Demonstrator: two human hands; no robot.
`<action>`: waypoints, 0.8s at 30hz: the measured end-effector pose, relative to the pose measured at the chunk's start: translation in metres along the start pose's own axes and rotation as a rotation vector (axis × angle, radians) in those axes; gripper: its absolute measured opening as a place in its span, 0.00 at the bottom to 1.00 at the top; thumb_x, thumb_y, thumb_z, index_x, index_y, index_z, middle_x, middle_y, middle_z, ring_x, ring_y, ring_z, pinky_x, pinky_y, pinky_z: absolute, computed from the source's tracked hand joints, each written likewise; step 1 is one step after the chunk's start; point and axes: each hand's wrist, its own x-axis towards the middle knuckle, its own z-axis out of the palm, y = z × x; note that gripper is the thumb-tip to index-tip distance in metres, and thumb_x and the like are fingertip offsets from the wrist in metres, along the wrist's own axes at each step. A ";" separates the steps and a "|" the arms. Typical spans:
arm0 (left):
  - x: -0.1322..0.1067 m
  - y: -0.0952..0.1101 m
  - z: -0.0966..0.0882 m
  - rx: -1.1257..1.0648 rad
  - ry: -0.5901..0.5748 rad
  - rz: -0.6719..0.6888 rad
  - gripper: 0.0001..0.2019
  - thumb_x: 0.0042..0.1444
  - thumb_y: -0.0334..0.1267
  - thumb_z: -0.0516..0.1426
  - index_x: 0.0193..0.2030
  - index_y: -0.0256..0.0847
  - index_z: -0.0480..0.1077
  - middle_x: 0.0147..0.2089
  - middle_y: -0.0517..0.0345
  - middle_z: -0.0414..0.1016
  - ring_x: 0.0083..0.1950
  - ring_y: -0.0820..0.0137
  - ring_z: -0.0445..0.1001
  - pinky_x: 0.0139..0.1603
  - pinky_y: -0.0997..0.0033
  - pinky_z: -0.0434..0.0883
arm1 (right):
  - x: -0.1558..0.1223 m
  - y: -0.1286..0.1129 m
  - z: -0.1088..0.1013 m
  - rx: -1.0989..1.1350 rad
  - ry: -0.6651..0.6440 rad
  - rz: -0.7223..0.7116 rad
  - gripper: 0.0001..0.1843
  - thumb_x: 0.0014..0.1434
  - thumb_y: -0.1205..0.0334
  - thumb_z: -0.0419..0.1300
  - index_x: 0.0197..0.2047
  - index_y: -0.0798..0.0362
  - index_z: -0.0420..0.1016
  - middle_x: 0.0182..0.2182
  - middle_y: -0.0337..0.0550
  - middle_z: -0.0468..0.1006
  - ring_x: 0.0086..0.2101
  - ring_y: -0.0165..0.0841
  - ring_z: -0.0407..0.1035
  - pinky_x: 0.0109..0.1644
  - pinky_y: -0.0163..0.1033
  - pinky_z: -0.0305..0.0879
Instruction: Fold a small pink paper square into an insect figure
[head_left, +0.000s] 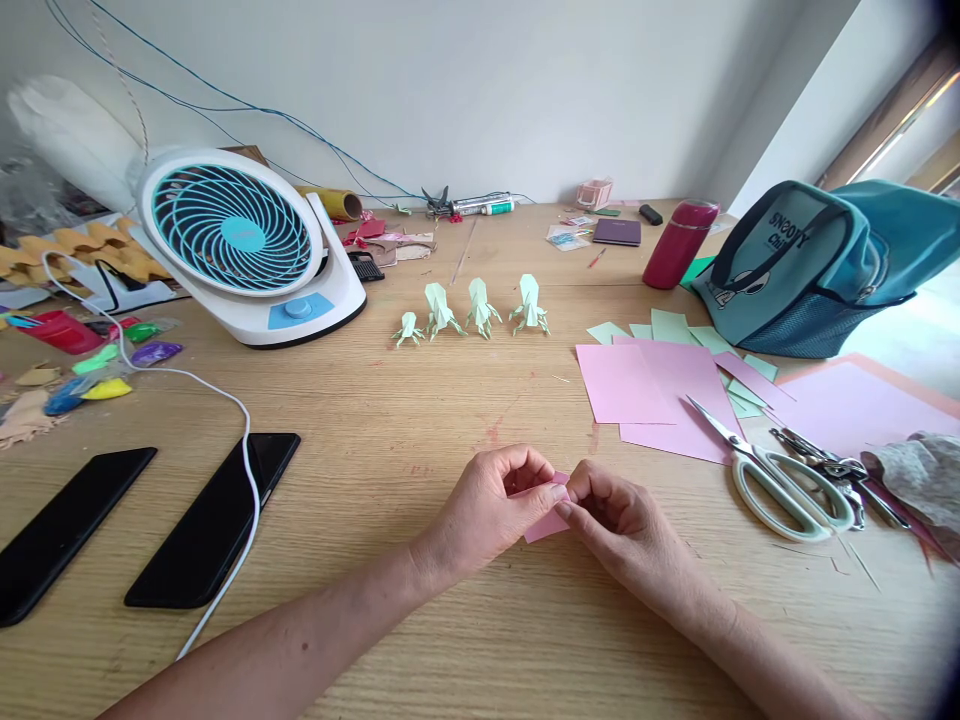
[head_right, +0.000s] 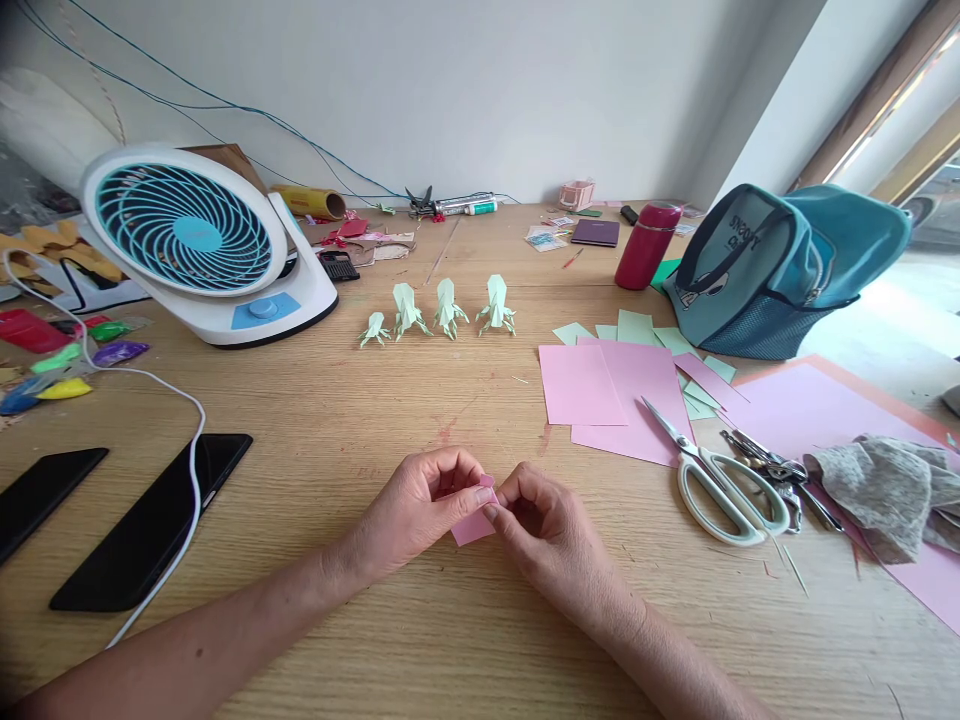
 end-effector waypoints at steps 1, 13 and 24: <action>0.000 -0.001 0.001 0.014 0.003 0.008 0.07 0.54 0.34 0.62 0.29 0.36 0.70 0.27 0.63 0.71 0.29 0.77 0.68 0.31 0.77 0.66 | 0.000 -0.001 0.000 -0.015 -0.003 -0.004 0.14 0.64 0.54 0.60 0.30 0.52 0.67 0.25 0.35 0.64 0.26 0.29 0.57 0.30 0.35 0.55; -0.001 -0.004 0.001 0.150 0.026 0.057 0.11 0.57 0.38 0.59 0.26 0.37 0.66 0.25 0.63 0.67 0.27 0.76 0.63 0.29 0.76 0.62 | -0.001 -0.002 0.002 -0.132 -0.028 -0.076 0.14 0.65 0.59 0.58 0.27 0.51 0.64 0.26 0.36 0.65 0.27 0.29 0.59 0.30 0.35 0.56; -0.001 -0.005 -0.001 0.173 0.053 0.124 0.14 0.59 0.39 0.57 0.24 0.38 0.62 0.23 0.65 0.63 0.25 0.77 0.60 0.27 0.76 0.59 | 0.000 -0.001 0.001 -0.136 -0.048 -0.079 0.15 0.67 0.57 0.57 0.28 0.51 0.66 0.26 0.36 0.65 0.27 0.29 0.59 0.30 0.36 0.55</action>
